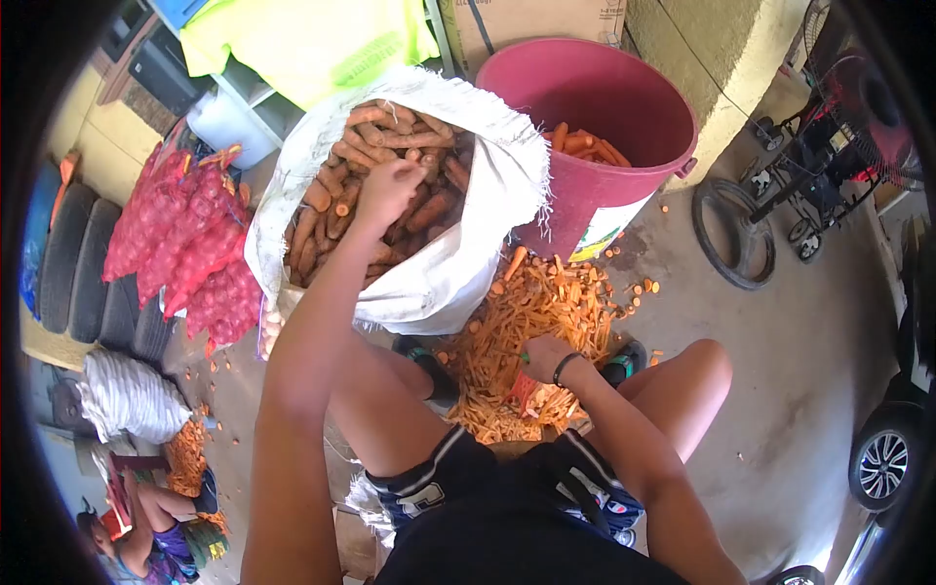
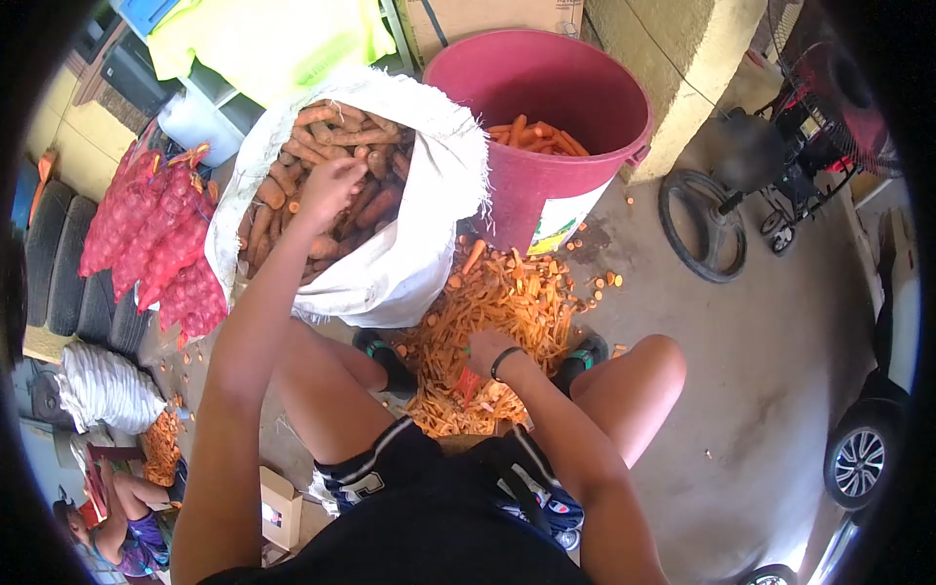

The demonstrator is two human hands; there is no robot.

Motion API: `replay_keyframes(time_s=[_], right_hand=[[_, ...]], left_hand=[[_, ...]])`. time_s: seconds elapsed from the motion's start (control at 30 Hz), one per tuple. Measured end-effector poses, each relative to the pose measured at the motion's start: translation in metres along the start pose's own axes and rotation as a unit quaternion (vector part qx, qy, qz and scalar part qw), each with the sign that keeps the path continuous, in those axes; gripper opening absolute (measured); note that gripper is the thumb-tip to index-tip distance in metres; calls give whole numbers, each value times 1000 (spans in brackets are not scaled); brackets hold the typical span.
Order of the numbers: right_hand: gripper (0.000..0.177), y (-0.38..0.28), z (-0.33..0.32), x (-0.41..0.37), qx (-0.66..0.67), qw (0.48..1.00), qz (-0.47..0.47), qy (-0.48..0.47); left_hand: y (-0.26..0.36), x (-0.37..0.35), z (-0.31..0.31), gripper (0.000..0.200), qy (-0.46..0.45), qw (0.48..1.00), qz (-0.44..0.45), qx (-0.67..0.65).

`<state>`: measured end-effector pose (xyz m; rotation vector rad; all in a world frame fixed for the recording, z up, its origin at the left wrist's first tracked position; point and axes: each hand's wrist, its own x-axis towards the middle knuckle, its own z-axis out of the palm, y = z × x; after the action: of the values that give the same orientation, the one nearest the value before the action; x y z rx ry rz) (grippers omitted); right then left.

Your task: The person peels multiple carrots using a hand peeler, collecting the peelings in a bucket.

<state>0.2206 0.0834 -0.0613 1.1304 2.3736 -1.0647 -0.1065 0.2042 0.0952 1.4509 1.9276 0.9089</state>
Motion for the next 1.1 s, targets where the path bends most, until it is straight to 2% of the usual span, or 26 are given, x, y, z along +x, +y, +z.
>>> replay_keyframes(time_s=[0.03,0.07,0.17,0.2,0.3,0.4,0.5,0.63,0.67,0.73,0.77,0.8,0.83,0.9,0.93,1.0,1.07,1.1], right_hand=[[35,-1,0,-4,6,1000,-3,12],[34,0,-1,-6,3,1000,-6,2],[34,7,5,-14,4,1000,-14,-15],[34,12,10,-15,10,1000,-18,-10],[34,17,12,-21,20,1000,-18,12],[34,18,6,-32,25,999,-10,35],[34,17,8,-33,14,999,-14,33],[35,16,1,-36,25,999,13,16],[35,23,6,-31,27,999,-2,34],[35,22,3,-29,25,998,-26,57],[35,20,1,-26,24,997,-40,67],[36,18,-1,-23,25,997,-37,57],[36,16,-4,-20,25,998,-34,46],[36,13,-4,-19,23,999,-26,28],[36,12,-6,-18,21,999,-21,23],[36,14,-5,-16,24,999,-22,32],[36,21,2,-11,34,997,-33,55],[37,20,1,-12,31,998,-24,55]], left_hand=[[-16,15,-2,45,29,998,26,58],[-10,19,-3,40,60,994,10,95],[13,39,5,35,99,973,108,178],[21,48,7,38,78,970,82,217],[21,79,21,43,90,943,22,321],[12,97,26,48,38,920,21,389],[18,95,29,49,27,929,16,369],[39,73,14,40,-23,921,74,381],[50,58,7,36,-27,928,92,360],[45,50,-5,35,-43,976,69,201],[41,44,-13,36,-48,990,55,120],[49,29,-19,37,-55,998,-13,-16],[44,18,-27,44,-70,992,4,-104],[36,-5,-42,63,-98,954,43,-279],[41,-28,-45,73,-139,917,59,-369],[56,-91,-37,93,-221,810,89,-536],[35,-126,-17,106,-234,809,90,-532],[37,-152,-6,98,-223,808,14,-545]])
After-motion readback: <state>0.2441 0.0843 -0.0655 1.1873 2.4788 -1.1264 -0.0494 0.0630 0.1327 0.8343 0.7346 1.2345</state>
